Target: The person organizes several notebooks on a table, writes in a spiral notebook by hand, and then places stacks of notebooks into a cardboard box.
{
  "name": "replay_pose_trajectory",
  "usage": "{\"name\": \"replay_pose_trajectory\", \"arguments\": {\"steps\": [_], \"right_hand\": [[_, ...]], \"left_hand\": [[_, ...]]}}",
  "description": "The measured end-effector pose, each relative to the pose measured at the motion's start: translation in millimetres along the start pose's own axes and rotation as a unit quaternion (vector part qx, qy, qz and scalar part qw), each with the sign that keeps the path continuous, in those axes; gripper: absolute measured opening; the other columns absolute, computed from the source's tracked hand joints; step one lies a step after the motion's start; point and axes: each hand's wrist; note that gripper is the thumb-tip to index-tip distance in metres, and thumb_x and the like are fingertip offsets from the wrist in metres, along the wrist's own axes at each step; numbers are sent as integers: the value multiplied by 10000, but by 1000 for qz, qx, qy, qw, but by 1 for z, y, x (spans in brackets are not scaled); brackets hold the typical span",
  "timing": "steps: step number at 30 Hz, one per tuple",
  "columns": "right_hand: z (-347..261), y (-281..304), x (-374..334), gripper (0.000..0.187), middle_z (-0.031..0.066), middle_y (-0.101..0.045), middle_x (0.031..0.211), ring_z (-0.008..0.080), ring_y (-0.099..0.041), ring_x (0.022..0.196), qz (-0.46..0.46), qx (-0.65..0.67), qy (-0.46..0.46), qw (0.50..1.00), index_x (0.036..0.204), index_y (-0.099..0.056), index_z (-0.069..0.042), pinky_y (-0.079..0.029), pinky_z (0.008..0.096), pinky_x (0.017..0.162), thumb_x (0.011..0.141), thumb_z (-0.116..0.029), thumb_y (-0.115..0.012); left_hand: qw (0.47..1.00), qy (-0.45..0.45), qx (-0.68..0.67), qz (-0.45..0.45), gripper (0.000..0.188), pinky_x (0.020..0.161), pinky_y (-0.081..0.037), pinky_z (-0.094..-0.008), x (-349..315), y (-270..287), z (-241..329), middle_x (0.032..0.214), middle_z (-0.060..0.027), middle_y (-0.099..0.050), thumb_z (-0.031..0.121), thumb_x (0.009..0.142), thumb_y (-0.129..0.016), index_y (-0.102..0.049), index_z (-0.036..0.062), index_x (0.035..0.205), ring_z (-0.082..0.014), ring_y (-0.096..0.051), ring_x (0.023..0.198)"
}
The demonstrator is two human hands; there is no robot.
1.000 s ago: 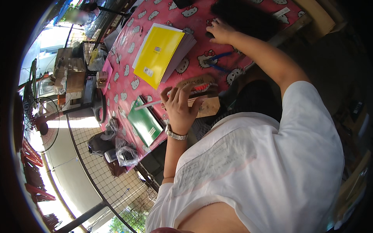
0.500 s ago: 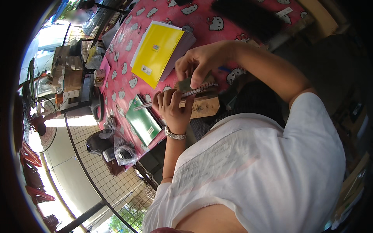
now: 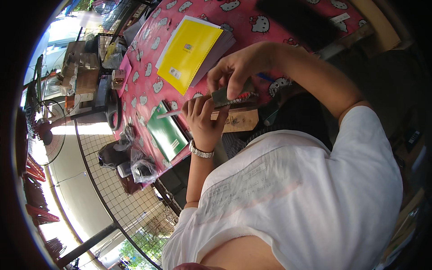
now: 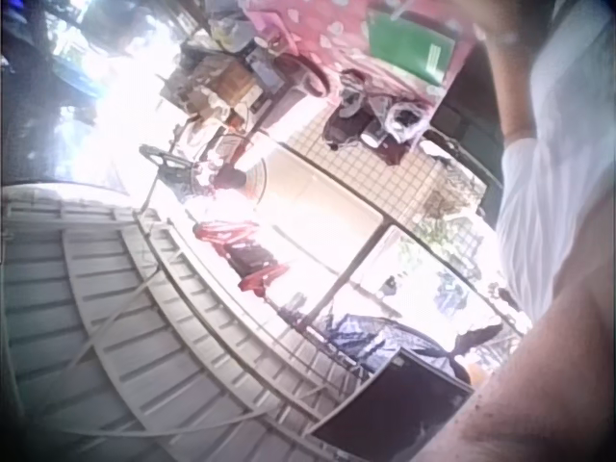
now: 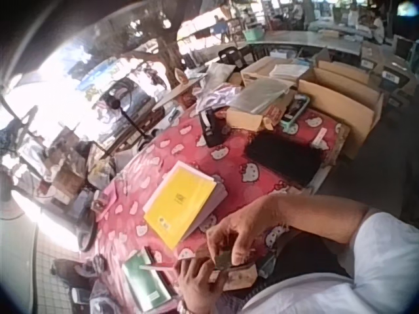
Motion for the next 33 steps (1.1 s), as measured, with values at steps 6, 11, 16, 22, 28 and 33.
{"name": "replay_pose_trajectory", "arguments": {"steps": [6,11,16,22,28,33], "right_hand": [[6,3,4,444,35,-505,984,166,-530,993,40,-82,-6,996,987,-690,-30,-416,301,866,682,-332,-800],[-5,-3,9,470,56,-523,1007,186,-521,983,-32,-6,64,997,992,-690,-30,-404,305,863,665,-350,-797],[-7,-5,12,502,29,-483,970,170,-517,986,36,-158,-1,987,1013,-689,-21,-400,288,857,654,-352,-808],[-2,-10,18,491,39,-484,970,178,-532,1019,-1,13,71,997,1001,-680,-12,-428,304,866,661,-343,-807],[1,5,30,432,64,-539,1050,194,-528,1034,67,-188,-7,980,1010,-687,-61,-420,344,885,667,-304,-786],[4,1,50,403,46,-554,1016,187,-538,1040,109,-156,5,982,1028,-687,-65,-422,341,903,693,-280,-751]], "left_hand": [[1000,9,-9,10,291,824,-374,-406,-3,0,-1,874,-45,-587,248,715,-761,-622,133,942,-250,-553,846],[1000,12,-25,-6,349,849,-387,-423,-1,5,-3,899,-83,-614,219,706,-778,-581,71,953,-277,-581,868],[999,17,-41,24,353,830,-381,-409,-2,4,-4,861,-46,-609,223,683,-794,-583,102,940,-251,-570,822],[997,47,-50,30,447,827,-411,-427,-11,1,-4,873,-74,-607,233,635,-850,-577,64,947,-292,-583,829],[992,98,64,51,418,921,-355,-470,-7,14,-21,909,-45,-599,388,603,-834,-614,120,835,-259,-567,890],[995,62,57,44,389,1029,-295,-513,-9,18,-34,896,-47,-602,323,605,-816,-619,111,865,-251,-574,897]]}}
Point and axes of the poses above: each hand's wrist, its own x-axis towards the middle knuckle, its own y-axis out of the back of the hand, z = x × y
